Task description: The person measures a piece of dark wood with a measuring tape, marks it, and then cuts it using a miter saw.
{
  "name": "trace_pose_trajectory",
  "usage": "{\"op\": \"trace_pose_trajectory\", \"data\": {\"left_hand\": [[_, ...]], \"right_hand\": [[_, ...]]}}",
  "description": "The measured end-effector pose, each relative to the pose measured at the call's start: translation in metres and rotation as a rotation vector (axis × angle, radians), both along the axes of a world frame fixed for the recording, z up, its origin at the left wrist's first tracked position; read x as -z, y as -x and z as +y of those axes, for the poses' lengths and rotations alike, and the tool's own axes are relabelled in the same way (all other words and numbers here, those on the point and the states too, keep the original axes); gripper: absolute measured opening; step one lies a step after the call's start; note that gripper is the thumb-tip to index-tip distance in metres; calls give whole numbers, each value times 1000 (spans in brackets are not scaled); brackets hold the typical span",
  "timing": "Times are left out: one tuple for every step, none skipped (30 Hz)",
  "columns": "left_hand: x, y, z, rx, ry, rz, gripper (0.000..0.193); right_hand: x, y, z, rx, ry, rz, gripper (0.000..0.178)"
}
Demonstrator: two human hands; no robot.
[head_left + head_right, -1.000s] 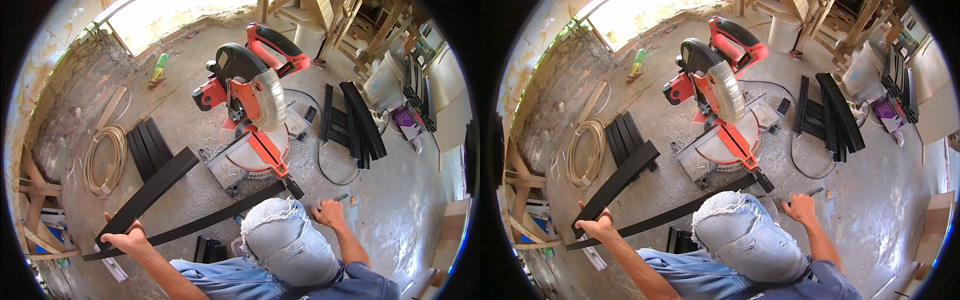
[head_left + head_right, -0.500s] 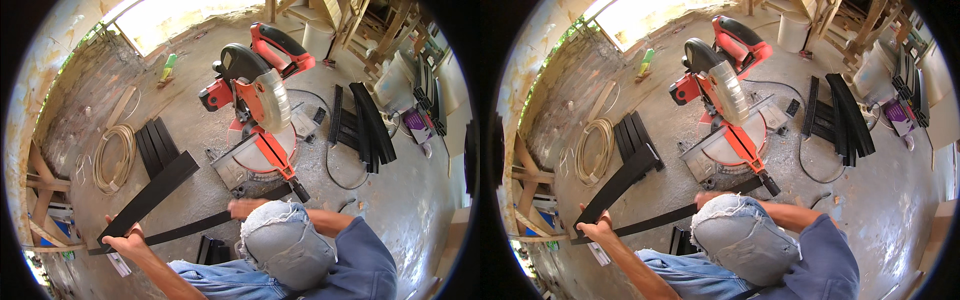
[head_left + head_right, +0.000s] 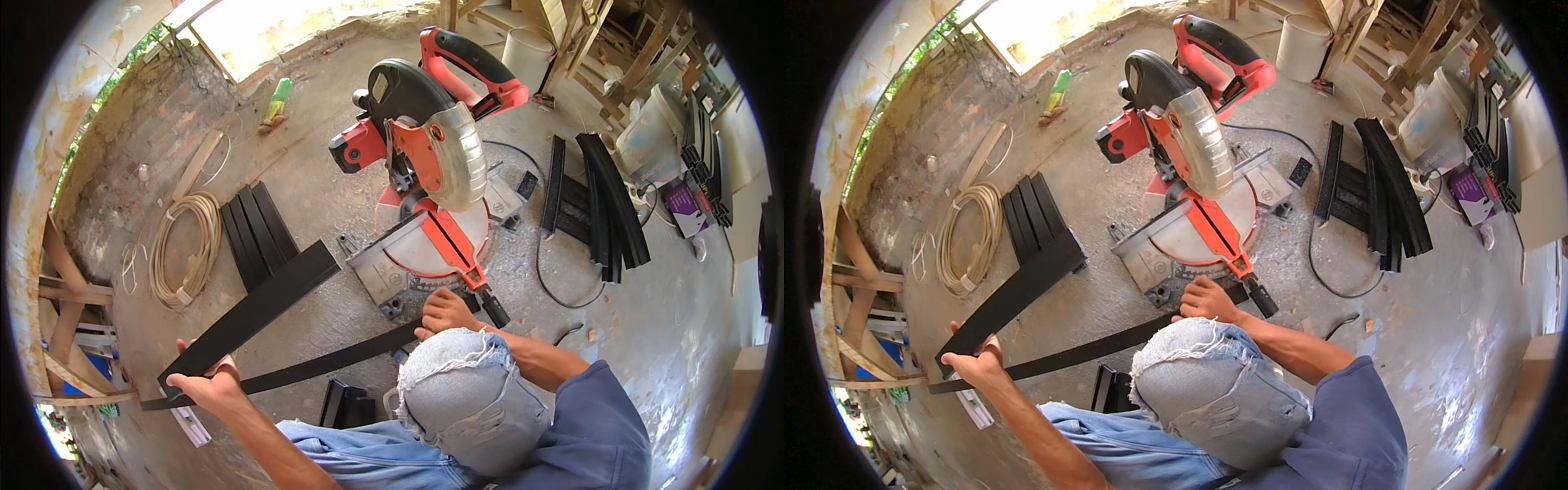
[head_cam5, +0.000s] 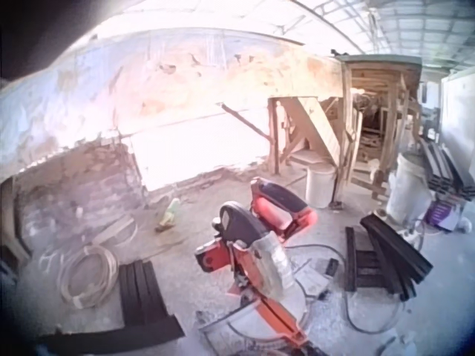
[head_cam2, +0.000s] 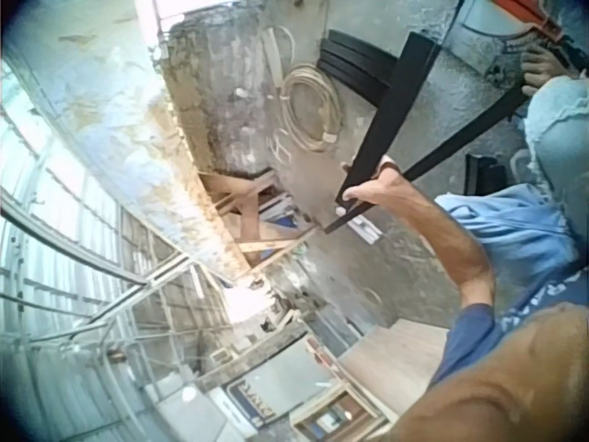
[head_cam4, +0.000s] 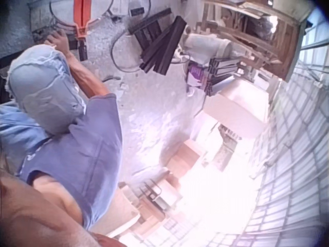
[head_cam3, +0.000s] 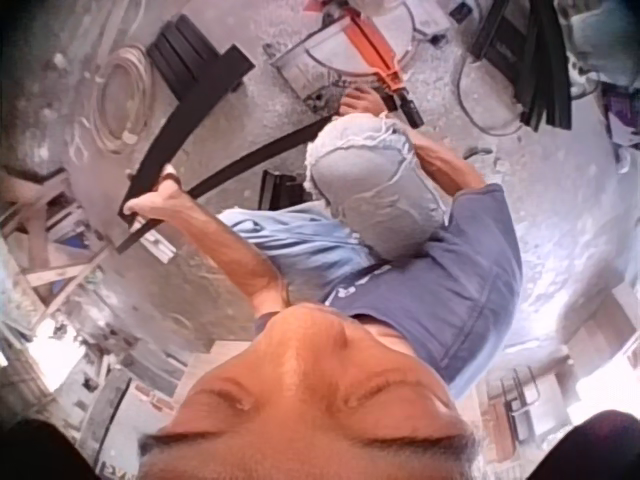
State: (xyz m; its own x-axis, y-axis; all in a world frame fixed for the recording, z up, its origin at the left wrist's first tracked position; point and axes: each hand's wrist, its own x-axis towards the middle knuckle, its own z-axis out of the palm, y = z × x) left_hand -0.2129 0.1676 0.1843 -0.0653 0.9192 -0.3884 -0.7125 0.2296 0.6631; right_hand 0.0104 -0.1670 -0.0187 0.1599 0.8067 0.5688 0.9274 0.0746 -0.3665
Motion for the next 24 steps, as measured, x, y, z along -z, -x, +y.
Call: {"op": "trace_pose_trajectory", "data": {"left_hand": [[0,-1,1,-9,-13,4,78],[2,-3,2,-10,-12,4,78],[6,-8,3,-15,28,5,78],[12,-13,4,-18,67,7,78],[22,-19,2,15,100,18,78],[35,-31,-2,36,124,17,77],[47,-39,-8,53,143,16,76],[68,-49,-15,86,191,66,74],[90,-54,-19,107,231,117,72],[112,-57,-23,163,267,110,71],[135,-59,-30,223,304,106,70],[157,-62,-37,223,316,113,71],[172,-70,-47,224,329,119,72],[178,-83,-63,216,361,139,73],[182,-94,-76,207,390,159,75],[194,-100,-82,229,395,138,76],[205,-107,-86,208,427,186,77],[218,-108,-86,214,441,177,77],[225,-112,-87,225,454,164,77],[232,-116,-86,235,450,169,77],[237,-120,-87,245,445,168,76],[242,-125,-88,254,439,166,74],[247,-129,-87,266,438,171,74],[253,-128,-84,280,435,163,73]], "right_hand": [[-10,-2,2,-2,1,-1,24],[-19,-6,6,110,10,67,24],[-24,-12,9,227,16,134,24],[-21,-19,14,293,27,217,26],[-23,-22,17,297,26,215,26],[-28,-24,23,361,29,508,28],[-33,-23,28,414,28,803,32],[-23,-25,30,410,34,1035,37],[-24,-21,35,403,29,1035,37],[-26,-17,39,317,-55,1427,39],[-26,-11,40,213,-145,1816,41],[-17,-5,43,128,-252,1915,44],[-14,-2,47,148,-253,1932,47],[-13,-4,50,249,-239,1936,49],[-14,-7,53,347,-226,1939,51],[-8,-13,56,381,-267,1927,52],[-2,-19,57,388,-286,1928,52],[3,-25,61,453,-272,1872,51],[2,-33,63,518,-262,1810,51],[1,-39,65,544,-251,1793,48],[3,-45,65,554,-263,1795,48],[6,-51,66,570,-220,1782,48],[8,-57,66,584,-176,1770,47],[9,-60,68,612,-162,1733,48]]}}
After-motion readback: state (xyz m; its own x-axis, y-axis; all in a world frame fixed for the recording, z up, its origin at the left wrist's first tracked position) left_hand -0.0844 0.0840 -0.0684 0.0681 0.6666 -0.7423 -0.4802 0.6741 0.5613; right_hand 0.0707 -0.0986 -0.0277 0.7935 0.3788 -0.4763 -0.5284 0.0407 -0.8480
